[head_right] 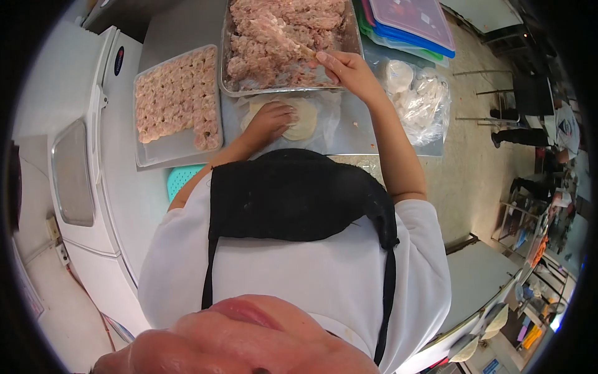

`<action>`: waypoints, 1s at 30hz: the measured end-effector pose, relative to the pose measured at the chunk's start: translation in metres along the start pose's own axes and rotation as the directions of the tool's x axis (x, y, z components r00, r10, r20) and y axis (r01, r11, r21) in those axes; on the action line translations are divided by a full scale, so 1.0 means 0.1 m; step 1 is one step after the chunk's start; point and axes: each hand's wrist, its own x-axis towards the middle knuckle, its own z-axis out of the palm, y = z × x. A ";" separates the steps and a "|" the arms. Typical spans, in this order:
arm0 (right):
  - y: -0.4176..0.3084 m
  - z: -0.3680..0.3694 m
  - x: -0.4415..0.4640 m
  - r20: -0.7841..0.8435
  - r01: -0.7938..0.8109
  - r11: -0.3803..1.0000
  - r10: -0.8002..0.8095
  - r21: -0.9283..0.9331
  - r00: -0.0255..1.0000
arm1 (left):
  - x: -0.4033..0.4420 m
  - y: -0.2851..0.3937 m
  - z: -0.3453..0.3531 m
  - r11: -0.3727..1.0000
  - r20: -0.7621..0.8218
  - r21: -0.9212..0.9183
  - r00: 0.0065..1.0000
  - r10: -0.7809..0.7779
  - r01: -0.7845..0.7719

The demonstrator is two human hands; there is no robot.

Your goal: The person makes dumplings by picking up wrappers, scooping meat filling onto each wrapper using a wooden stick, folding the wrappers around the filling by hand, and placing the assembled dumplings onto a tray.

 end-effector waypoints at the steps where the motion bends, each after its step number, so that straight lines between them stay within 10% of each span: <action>1: 0.01 -0.02 -0.02 -0.002 -0.014 1.000 0.014 0.005 1.000 | -0.03 -0.01 0.04 0.999 -0.003 -0.027 0.999 -0.042 0.042; 6: -0.02 -0.07 -0.09 -0.005 -0.057 0.997 0.058 0.061 0.998 | -0.05 -0.02 0.05 0.909 0.030 -0.272 0.947 -0.320 0.315; 9: 0.01 -0.05 -0.09 -0.006 -0.042 0.991 0.043 0.126 0.999 | 0.22 0.18 -0.27 0.463 0.109 -0.620 0.654 -0.749 0.633; 15: -0.08 0.01 -0.11 0.117 -0.043 0.974 0.017 0.224 0.993 | 0.73 0.42 -0.82 -0.307 0.235 -0.948 0.465 -0.854 -0.087; 18: -0.12 0.04 -0.11 0.152 -0.070 0.970 0.035 0.234 0.988 | 0.81 0.29 -0.71 0.028 -0.016 -0.999 0.521 -0.853 0.015; 21: -0.07 0.19 -0.03 0.106 -0.042 0.974 0.019 0.221 0.994 | 1.01 0.28 -0.69 -0.045 -0.043 -0.978 0.407 -0.912 -0.205; 24: 0.37 0.32 0.07 -0.017 0.238 0.946 -0.247 -0.220 0.969 | 1.14 0.39 -0.88 -0.127 -0.051 -0.928 0.459 -0.887 -0.350; 27: 0.32 0.05 0.09 0.157 0.464 0.566 -0.506 -0.682 0.848 | 0.93 0.03 -0.77 -0.209 0.000 -0.885 0.447 -0.894 -0.416; 30: -0.23 -0.03 -0.19 0.144 0.225 0.423 -0.215 -0.878 0.966 | 0.93 -0.08 -0.65 -0.143 0.010 -0.909 0.322 -0.947 -0.391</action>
